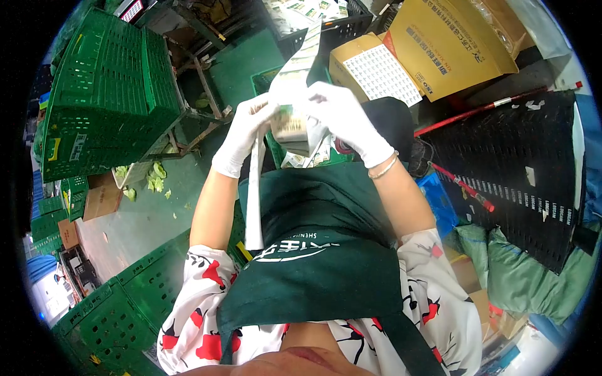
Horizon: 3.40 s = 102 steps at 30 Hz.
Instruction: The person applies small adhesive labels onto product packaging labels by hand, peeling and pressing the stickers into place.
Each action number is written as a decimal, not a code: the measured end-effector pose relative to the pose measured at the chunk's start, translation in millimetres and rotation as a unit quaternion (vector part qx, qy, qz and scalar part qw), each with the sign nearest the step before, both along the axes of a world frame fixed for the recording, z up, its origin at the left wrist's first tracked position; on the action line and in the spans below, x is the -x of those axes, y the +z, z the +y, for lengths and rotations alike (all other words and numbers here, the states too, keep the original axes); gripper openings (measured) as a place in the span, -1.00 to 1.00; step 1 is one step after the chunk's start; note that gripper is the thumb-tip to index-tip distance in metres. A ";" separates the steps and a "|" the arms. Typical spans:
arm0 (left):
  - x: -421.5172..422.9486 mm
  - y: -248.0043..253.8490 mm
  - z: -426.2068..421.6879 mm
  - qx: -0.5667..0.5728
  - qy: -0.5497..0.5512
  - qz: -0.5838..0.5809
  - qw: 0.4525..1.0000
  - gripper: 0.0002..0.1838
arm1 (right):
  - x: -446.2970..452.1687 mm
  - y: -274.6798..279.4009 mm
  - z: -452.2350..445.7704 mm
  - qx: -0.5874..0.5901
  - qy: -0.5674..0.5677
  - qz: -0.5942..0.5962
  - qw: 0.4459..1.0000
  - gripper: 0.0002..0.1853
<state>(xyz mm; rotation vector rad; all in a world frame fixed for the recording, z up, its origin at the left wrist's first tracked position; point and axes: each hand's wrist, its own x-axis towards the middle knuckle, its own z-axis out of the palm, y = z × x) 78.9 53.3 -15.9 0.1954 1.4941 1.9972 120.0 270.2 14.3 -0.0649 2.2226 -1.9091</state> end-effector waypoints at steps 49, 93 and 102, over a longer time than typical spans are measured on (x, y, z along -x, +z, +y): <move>6.5 12.5 28.7 0.204 0.354 0.364 0.837 -0.73 | -33.3 -8.1 -47.1 -0.200 -0.015 0.196 0.960 -0.61; -0.3 -6.3 4.6 0.141 0.022 0.147 0.979 -0.72 | 3.3 -22.6 -25.2 -0.118 -0.129 0.151 0.973 -0.74; 2.6 6.6 -7.5 0.037 0.058 0.017 0.997 -0.67 | -5.8 -5.0 -9.6 -0.054 0.089 0.012 0.994 -0.77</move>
